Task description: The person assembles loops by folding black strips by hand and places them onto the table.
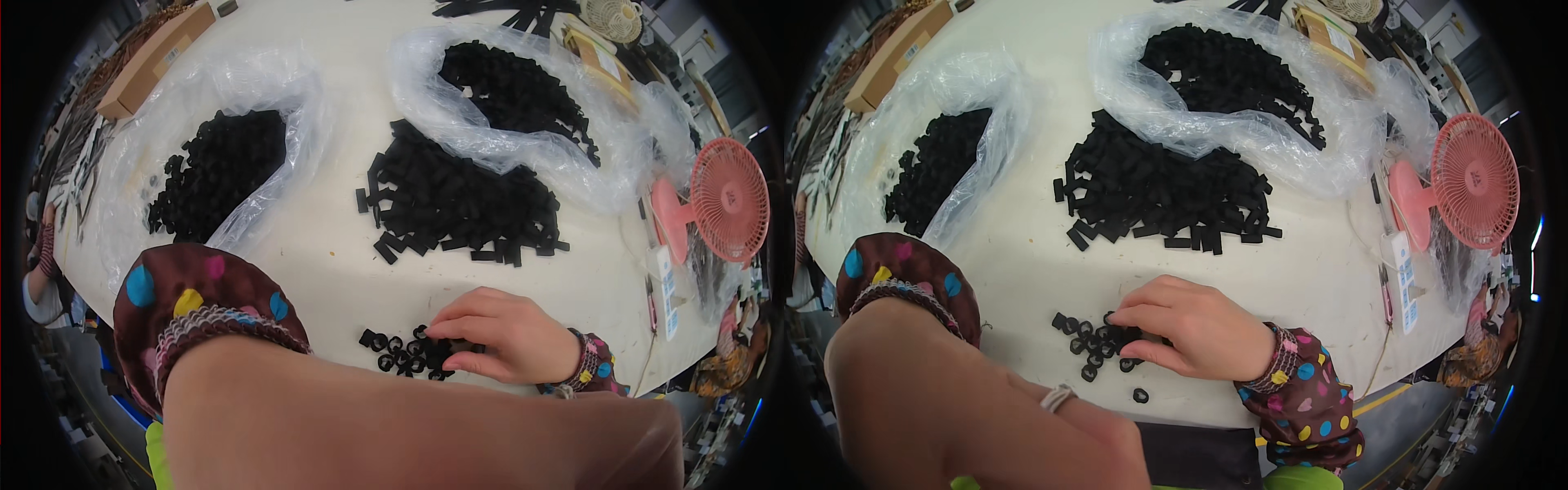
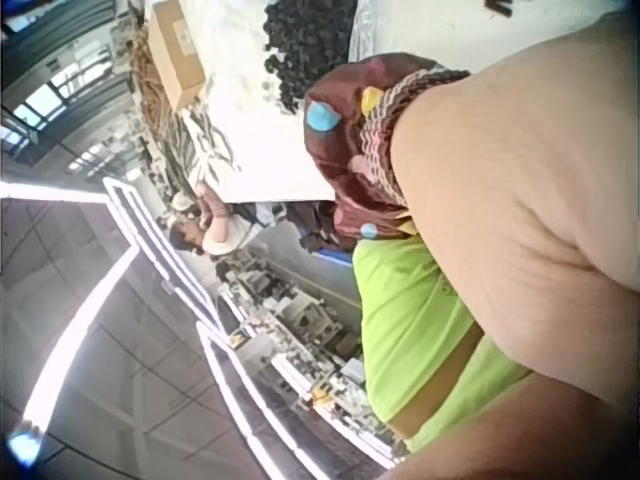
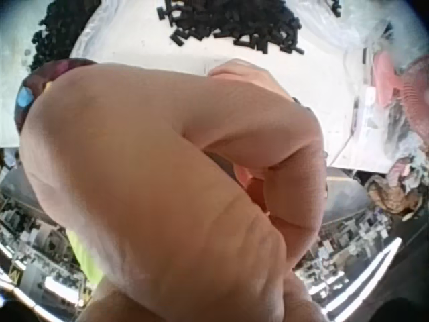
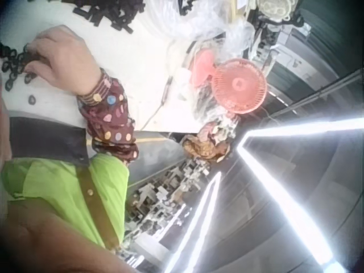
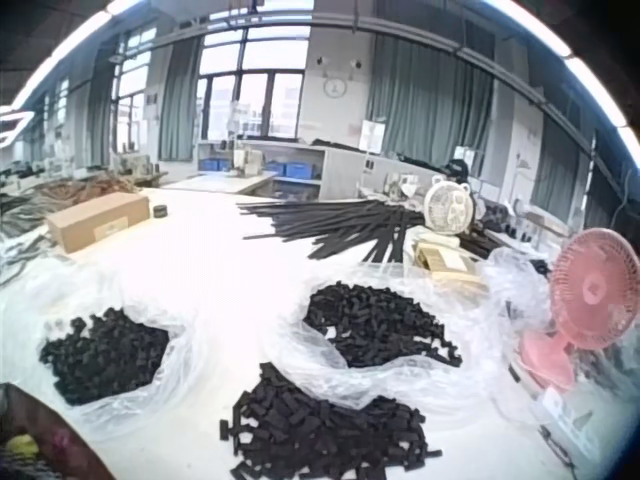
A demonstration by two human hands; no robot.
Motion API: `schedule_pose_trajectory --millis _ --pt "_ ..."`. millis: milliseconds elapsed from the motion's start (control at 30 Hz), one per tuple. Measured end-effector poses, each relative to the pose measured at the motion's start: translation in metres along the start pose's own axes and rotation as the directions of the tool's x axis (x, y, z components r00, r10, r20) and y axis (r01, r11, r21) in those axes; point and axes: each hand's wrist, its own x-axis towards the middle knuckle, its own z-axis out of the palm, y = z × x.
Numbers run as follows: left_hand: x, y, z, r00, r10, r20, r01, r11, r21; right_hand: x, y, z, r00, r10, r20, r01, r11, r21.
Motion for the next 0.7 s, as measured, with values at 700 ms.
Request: schedule_pose_trajectory --millis 700 --pt "-0.006 -0.08 -0.04 0.72 -0.176 -0.671 0.542 0.746 0.387 -0.001 0.007 -0.002 0.74 0.596 -0.313 -0.117 0.572 0.812"
